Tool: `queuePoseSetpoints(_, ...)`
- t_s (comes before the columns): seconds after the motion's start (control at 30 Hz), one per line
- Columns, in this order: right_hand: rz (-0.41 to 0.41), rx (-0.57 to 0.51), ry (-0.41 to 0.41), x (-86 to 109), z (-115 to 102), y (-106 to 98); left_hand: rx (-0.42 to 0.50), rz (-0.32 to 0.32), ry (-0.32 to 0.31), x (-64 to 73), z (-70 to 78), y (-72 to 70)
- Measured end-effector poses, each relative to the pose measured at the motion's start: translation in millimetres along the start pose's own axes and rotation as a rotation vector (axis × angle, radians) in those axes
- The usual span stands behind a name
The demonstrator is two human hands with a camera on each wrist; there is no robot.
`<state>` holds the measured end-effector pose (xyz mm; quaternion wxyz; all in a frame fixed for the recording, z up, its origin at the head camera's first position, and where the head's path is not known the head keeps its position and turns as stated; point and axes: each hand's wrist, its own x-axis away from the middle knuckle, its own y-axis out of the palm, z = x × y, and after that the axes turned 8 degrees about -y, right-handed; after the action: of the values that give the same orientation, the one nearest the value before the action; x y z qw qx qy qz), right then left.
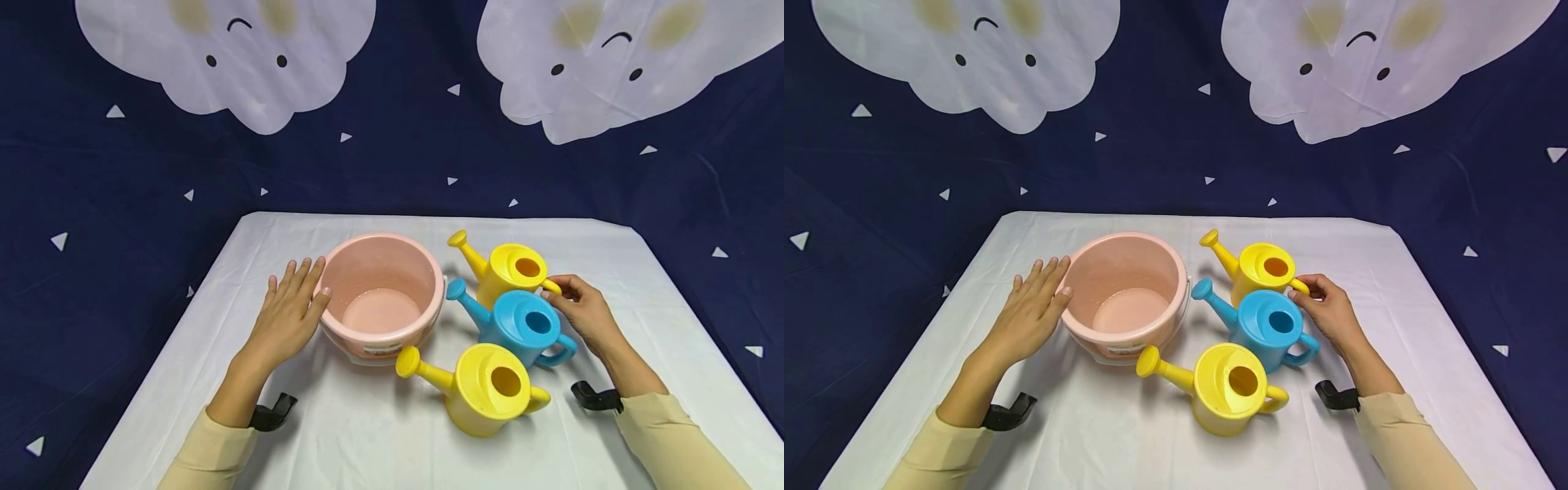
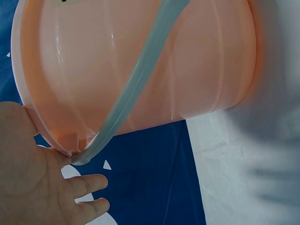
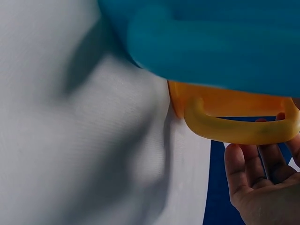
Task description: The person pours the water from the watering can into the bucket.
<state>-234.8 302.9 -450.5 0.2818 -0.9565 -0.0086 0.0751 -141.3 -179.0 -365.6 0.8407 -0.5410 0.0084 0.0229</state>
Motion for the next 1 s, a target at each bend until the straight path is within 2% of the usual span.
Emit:
queuePoseSetpoints(0.13, -0.001, -0.033, 0.021, -3.1, 8, 1, 0.000, 0.006, 0.002, 0.1, 0.1, -0.2)
queuePoseSetpoints(0.23, -0.016, -0.030, 0.046, 0.7, -7, 1, -0.001, 0.009, 0.002, 0.2, 0.2, -0.5)
queuePoseSetpoints(0.43, -0.018, -0.032, 0.086, 4.6, -22, 1, 0.005, 0.005, 0.000, 0.1, 0.0, -0.7)
queuePoseSetpoints(1.0, 0.019, -0.081, 0.182, 7.4, -21, 6, 0.009, 0.016, 0.005, 0.2, -0.2, 0.1)
